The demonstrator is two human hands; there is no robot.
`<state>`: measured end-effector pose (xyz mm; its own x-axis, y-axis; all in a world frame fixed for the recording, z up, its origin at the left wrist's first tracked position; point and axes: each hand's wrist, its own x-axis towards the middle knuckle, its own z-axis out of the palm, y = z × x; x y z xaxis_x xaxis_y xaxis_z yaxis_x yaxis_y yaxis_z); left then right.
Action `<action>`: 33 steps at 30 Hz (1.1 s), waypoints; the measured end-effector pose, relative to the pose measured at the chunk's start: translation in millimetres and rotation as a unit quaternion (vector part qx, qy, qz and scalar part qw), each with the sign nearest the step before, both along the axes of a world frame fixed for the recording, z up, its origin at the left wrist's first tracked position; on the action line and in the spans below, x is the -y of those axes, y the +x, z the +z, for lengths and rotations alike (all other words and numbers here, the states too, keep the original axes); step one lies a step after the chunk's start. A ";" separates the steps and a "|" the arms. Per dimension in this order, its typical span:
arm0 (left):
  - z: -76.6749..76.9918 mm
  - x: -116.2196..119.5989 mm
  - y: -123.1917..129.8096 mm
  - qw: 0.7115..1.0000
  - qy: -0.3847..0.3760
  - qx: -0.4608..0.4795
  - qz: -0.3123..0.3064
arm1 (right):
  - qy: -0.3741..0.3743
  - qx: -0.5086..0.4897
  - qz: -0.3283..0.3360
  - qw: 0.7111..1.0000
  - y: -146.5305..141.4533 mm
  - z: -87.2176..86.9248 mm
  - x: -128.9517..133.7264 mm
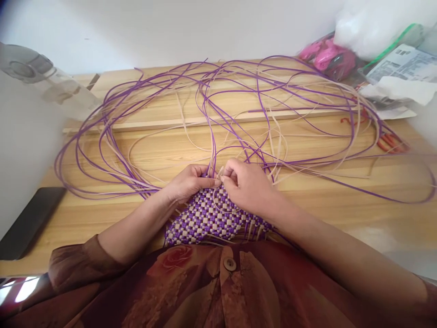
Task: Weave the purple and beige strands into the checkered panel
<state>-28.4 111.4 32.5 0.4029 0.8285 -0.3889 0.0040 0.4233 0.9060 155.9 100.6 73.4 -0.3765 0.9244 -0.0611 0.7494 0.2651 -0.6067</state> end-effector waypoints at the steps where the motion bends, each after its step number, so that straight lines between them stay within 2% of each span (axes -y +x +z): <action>1: -0.3 0.0 0.3 1.000 -0.001 -0.005 0.001 | -0.008 -0.014 -0.008 1.000 0.5 -3.8 2.6; 9: -5.4 2.7 3.9 0.991 0.087 -0.098 0.017 | -0.042 -0.055 -0.039 0.997 4.4 -21.0 11.7; 15: -3.7 -0.7 11.8 0.975 0.140 -0.172 -0.002 | 0.008 -0.084 -0.014 0.996 1.9 -35.6 16.6; 19: -1.2 -3.9 11.6 0.968 0.135 -0.210 -0.018 | 0.028 -0.087 -0.009 0.996 3.2 -42.7 17.7; 25: 2.8 -3.3 10.9 0.956 0.153 -0.248 -0.027 | 0.038 -0.096 -0.008 0.995 3.8 -44.2 16.7; 33: -1.8 -2.7 10.9 0.972 0.119 -0.201 -0.034 | 0.057 -0.147 0.017 0.987 5.8 -42.7 18.0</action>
<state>-17.5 114.1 30.8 0.3150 0.8913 -0.3262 0.3987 0.1877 0.8977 161.7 82.5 30.7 -0.3943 0.9051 0.1592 0.5345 0.3667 -0.7614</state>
